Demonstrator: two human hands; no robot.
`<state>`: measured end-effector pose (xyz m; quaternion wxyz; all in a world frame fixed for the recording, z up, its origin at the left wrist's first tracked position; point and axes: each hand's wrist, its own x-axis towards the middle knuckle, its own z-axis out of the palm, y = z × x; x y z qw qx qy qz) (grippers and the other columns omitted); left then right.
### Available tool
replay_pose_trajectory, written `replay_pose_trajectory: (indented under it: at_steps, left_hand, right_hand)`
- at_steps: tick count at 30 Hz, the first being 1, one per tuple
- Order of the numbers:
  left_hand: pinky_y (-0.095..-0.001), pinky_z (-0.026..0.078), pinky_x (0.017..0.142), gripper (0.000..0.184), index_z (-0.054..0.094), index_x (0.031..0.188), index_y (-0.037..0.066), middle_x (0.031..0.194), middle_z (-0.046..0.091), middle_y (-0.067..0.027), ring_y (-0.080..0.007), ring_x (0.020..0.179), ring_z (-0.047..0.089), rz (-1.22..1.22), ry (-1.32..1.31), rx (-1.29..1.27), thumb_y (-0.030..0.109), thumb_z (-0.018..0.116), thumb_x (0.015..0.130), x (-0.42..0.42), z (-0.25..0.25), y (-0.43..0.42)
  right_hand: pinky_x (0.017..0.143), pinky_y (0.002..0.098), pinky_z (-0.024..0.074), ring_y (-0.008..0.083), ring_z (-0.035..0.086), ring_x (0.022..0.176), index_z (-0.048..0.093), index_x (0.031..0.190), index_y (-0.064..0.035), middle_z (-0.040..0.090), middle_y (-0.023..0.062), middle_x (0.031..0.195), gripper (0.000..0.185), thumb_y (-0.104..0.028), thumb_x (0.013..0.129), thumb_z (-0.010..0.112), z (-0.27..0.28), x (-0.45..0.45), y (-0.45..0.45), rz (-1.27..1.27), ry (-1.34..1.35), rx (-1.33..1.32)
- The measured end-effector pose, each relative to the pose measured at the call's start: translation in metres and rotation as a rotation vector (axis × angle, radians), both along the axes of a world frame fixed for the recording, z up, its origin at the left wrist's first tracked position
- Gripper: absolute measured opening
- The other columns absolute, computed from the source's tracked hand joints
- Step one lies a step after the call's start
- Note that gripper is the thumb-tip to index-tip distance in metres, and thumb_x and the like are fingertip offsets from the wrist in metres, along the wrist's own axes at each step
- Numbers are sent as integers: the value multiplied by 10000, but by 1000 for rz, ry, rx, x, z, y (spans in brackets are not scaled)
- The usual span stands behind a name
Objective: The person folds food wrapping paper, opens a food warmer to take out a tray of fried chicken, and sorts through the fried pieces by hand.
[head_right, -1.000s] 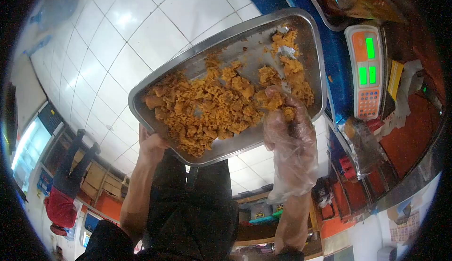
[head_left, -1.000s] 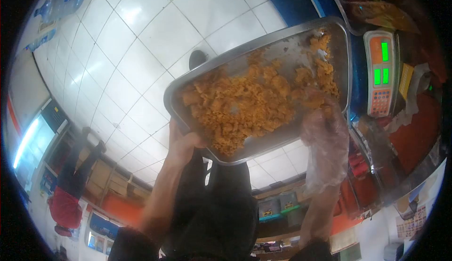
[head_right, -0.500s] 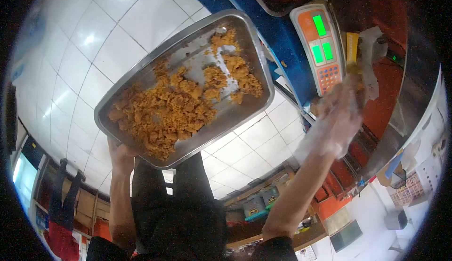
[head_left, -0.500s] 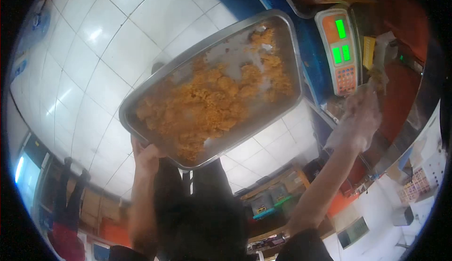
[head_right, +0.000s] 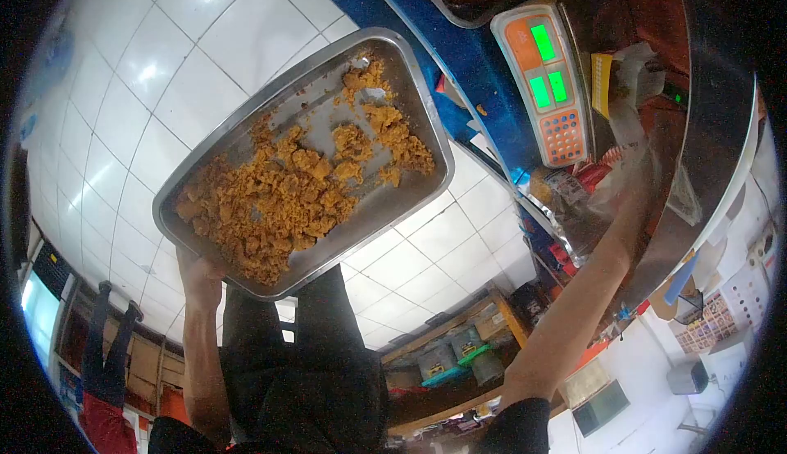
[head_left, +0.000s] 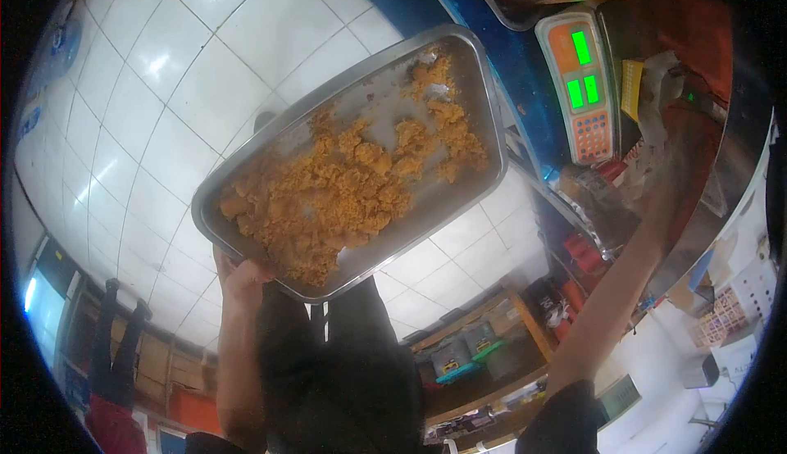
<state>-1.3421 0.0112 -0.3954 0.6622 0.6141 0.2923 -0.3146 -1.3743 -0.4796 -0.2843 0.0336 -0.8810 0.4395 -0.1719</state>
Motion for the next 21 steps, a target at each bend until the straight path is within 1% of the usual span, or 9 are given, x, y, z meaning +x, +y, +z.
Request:
replay_pose_trajectory:
  at_steps: [2, 4, 5, 7, 8, 10, 12, 15, 21]
  left_hand:
    - [-246, 363, 439, 643, 428, 1161, 7, 600, 488, -6, -118, 479, 475, 24, -37, 3, 20, 575, 535, 0, 1, -1]
    - [-255, 467, 559, 698, 420, 1216, 6, 782, 583, -41, -144, 675, 589, 30, -1, -31, 24, 577, 535, 0, 1, 3]
    - [-255, 467, 559, 698, 420, 1216, 6, 782, 583, -41, -144, 675, 589, 31, -2, -28, 24, 577, 535, 0, 1, 3]
    - [-293, 523, 766, 783, 389, 1295, 7, 1081, 584, -87, -205, 981, 603, 21, 4, -52, 20, 575, 535, 0, 1, 4]
    - [-293, 523, 766, 783, 389, 1295, 7, 1081, 584, -87, -205, 981, 603, 21, 4, -49, 20, 575, 535, 0, 0, 3]
    - [-268, 516, 644, 838, 393, 1316, -28, 1114, 559, -108, -210, 938, 602, 38, -33, -17, 42, 582, 503, -1, -1, 1]
    - [-267, 514, 641, 833, 394, 1317, -24, 1105, 563, -104, -206, 935, 602, 28, -10, -17, 44, 589, 510, -2, -4, 5]
    - [-266, 510, 643, 830, 393, 1321, -15, 1102, 565, -93, -198, 935, 598, 59, 7, -17, 49, 605, 522, -1, -1, 1]
    - [-261, 506, 669, 831, 382, 1329, -7, 1141, 545, -83, -194, 940, 588, 29, 2, -65, 54, 619, 535, -4, -5, 2]
  right_hand:
    - [863, 309, 492, 209, 580, 1057, 502, 1271, 17, 570, 164, 1210, 395, -154, 923, 576, 0, -1, 18, 25, 8, -13]
    - [884, 316, 491, 218, 577, 1080, 495, 1280, 22, 562, 170, 1229, 403, -145, 922, 575, 0, -4, 41, 52, 0, -16]
    - [895, 319, 490, 222, 575, 1092, 491, 1284, 24, 557, 173, 1238, 407, -141, 922, 575, 1, -3, 55, 65, -7, 1]
    - [916, 326, 489, 230, 571, 1115, 483, 1292, 28, 548, 178, 1257, 415, -132, 921, 574, -2, -7, 84, 84, -28, 48]
    - [926, 329, 488, 235, 569, 1126, 480, 1296, 31, 544, 181, 1266, 419, -128, 921, 574, -5, -12, 97, 92, -60, 92]
    - [951, 338, 479, 245, 562, 1144, 474, 1300, 36, 530, 185, 1287, 420, -107, 918, 572, -18, -28, 111, 92, -187, 238]
    - [995, 356, 453, 266, 547, 1162, 470, 1299, 44, 502, 186, 1321, 414, -58, 910, 567, -32, -45, 123, 87, -436, 483]
    - [986, 376, 457, 290, 543, 1165, 459, 1302, 59, 472, 198, 1349, 428, -11, 894, 569, -28, -41, 151, 104, -310, 455]
    - [950, 379, 464, 282, 554, 1137, 472, 1293, 50, 546, 203, 1254, 435, 6, 876, 586, -23, -37, 177, 129, -254, 480]
